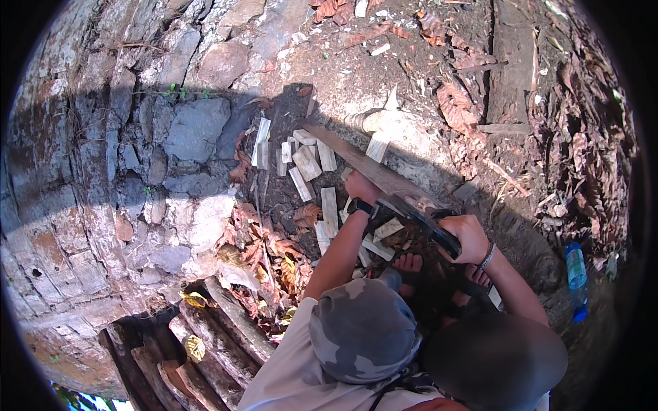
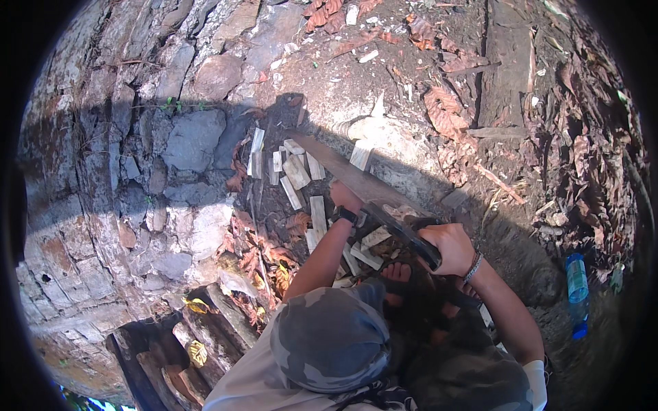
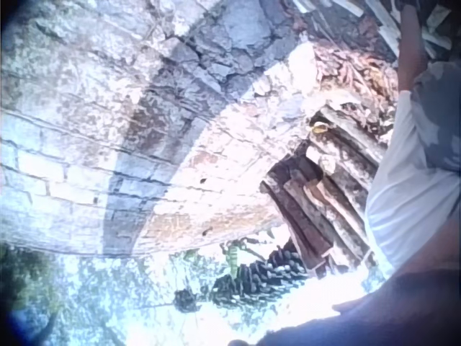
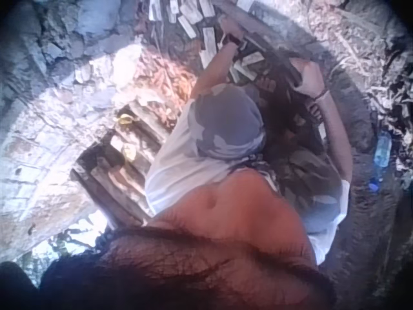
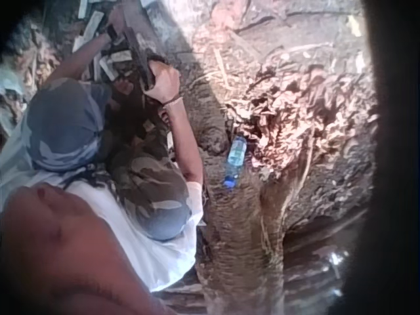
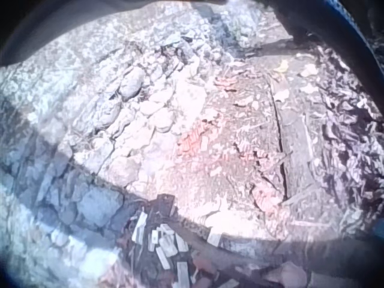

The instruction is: The person sits on the ground and uses a large machete to chop small pieces of light-colored wood into smaller segments. They hold the wood with their left hand and strike it with the machete in their right hand, creating a pile of cut wood pieces on the ground.

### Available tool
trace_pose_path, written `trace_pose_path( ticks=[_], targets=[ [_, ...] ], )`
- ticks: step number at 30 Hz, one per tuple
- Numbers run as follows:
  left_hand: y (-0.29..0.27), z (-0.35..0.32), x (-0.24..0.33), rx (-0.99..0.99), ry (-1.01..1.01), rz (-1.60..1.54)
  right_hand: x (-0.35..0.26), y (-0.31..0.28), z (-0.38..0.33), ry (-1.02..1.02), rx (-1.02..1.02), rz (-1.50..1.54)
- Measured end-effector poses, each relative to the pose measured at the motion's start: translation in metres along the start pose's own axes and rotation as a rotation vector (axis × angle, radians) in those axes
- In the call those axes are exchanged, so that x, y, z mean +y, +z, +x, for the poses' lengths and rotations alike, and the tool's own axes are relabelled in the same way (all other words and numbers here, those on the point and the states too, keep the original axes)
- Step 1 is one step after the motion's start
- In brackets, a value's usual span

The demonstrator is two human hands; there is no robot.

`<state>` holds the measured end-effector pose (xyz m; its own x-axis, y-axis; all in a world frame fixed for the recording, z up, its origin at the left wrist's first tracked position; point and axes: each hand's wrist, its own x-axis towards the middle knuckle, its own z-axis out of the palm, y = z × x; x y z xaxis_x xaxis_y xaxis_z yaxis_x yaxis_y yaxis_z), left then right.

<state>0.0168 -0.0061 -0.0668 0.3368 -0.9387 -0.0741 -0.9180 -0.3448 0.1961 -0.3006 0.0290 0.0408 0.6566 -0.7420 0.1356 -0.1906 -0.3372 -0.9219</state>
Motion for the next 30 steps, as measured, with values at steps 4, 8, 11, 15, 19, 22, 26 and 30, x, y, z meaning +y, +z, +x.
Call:
trace_pose_path(
  ticks=[4,8,11,15,19,22,26,30],
  targets=[
    [-0.004,0.003,-0.008,-0.022,-0.12,0.038,-0.008,-0.004,-0.025,0.051,0.004,0.021],
    [-0.017,0.006,0.024,0.013,-0.202,-0.006,-0.011,-0.03,-0.155,0.164,0.008,-0.083],
    [-0.017,0.006,0.016,0.019,-0.205,-0.037,-0.027,-0.039,-0.15,0.133,-0.02,-0.057],
    [-0.006,0.0,0.004,-0.009,-0.099,-0.013,-0.014,-0.032,-0.047,0.061,-0.07,0.012],
    [0.0,-0.001,-0.007,-0.037,-0.017,-0.047,-0.01,0.005,0.012,0.045,0.001,0.024],
    [0.001,0.0,-0.012,0.011,-0.105,-0.007,-0.017,-0.01,-0.029,0.065,-0.015,0.035],
    [-0.016,0.005,0.024,-0.016,-0.18,-0.044,-0.015,-0.035,-0.163,0.165,-0.038,-0.07],
    [-0.017,-0.001,0.012,0.019,-0.166,-0.009,-0.026,-0.032,-0.113,0.115,-0.081,-0.062]
  ],
)
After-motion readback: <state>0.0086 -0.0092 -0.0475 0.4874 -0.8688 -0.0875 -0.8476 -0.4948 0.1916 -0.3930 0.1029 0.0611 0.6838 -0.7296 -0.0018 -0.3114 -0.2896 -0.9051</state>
